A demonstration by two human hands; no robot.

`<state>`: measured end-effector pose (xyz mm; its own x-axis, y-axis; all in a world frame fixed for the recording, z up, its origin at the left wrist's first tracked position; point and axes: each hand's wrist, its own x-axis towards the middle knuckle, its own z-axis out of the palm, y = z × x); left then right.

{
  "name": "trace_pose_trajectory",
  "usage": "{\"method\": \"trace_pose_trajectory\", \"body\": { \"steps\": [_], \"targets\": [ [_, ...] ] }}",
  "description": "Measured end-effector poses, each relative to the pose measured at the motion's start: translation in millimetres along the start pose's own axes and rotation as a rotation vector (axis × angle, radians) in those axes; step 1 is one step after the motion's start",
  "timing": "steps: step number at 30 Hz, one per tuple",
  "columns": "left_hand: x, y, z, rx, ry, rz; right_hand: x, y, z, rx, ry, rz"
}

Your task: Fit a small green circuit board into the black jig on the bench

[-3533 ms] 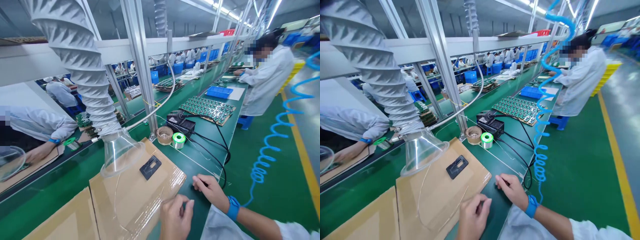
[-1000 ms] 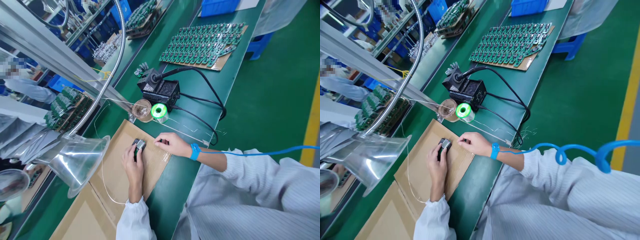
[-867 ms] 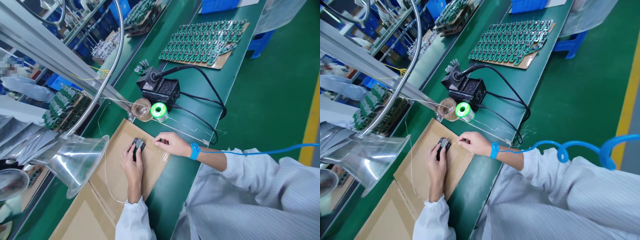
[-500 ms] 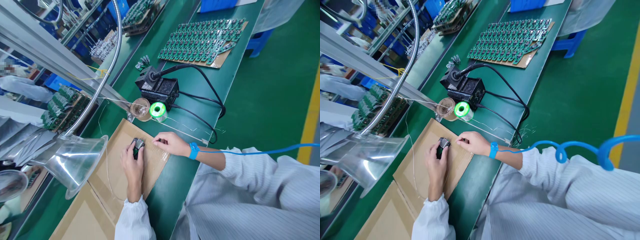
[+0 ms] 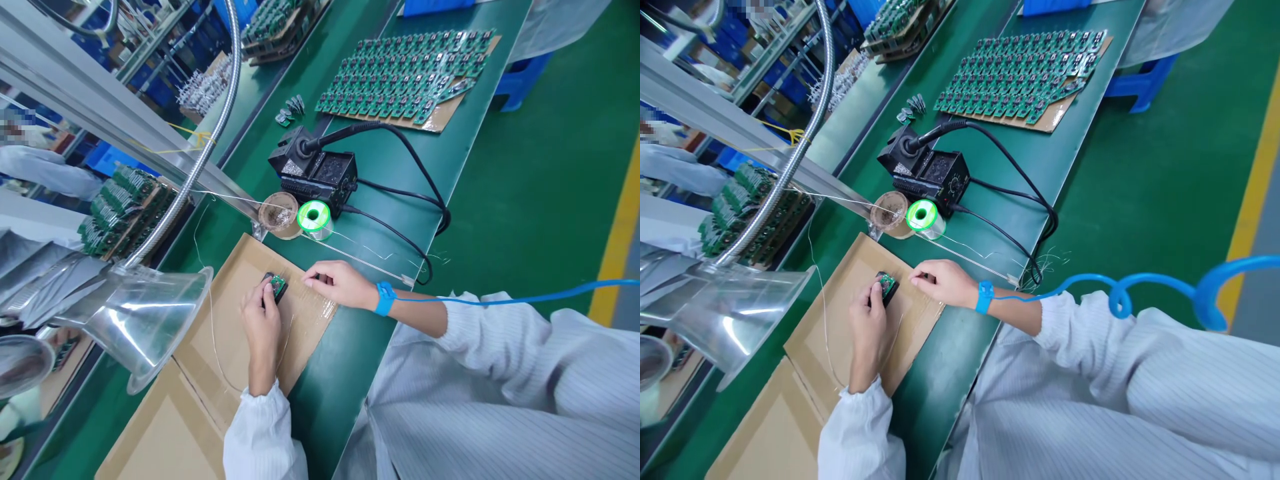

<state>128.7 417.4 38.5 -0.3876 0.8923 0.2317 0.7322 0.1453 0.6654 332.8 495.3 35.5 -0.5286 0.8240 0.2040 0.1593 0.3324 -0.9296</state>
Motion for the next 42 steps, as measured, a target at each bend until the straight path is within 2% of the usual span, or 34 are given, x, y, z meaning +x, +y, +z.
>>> {"method": "trace_pose_trajectory", "body": {
  "steps": [3,17,20,29,36,42],
  "targets": [
    [-2.0,1.4,0.9,0.156,0.029,0.014,-0.6,-0.1,-0.3,-0.004,-0.002,0.004],
    [-3.5,4.0,-3.5,0.158,0.022,0.093,-2.1,-0.3,0.1,-0.016,-0.001,0.029],
    [-2.4,5.7,-4.6,0.184,0.011,0.092,5.2,-3.0,1.5,-0.02,-0.015,0.056],
    [-1.9,11.3,-5.0,0.276,-0.04,0.078,51.8,-9.5,13.9,-0.197,-0.123,0.039],
    [-5.4,6.4,-0.5,0.32,0.006,0.131,51.0,-4.9,21.3,-0.283,-0.166,0.006],
    [-5.7,1.9,0.9,0.276,-0.002,0.186,50.7,0.2,25.4,-0.354,-0.156,-0.062]
  ]
}}
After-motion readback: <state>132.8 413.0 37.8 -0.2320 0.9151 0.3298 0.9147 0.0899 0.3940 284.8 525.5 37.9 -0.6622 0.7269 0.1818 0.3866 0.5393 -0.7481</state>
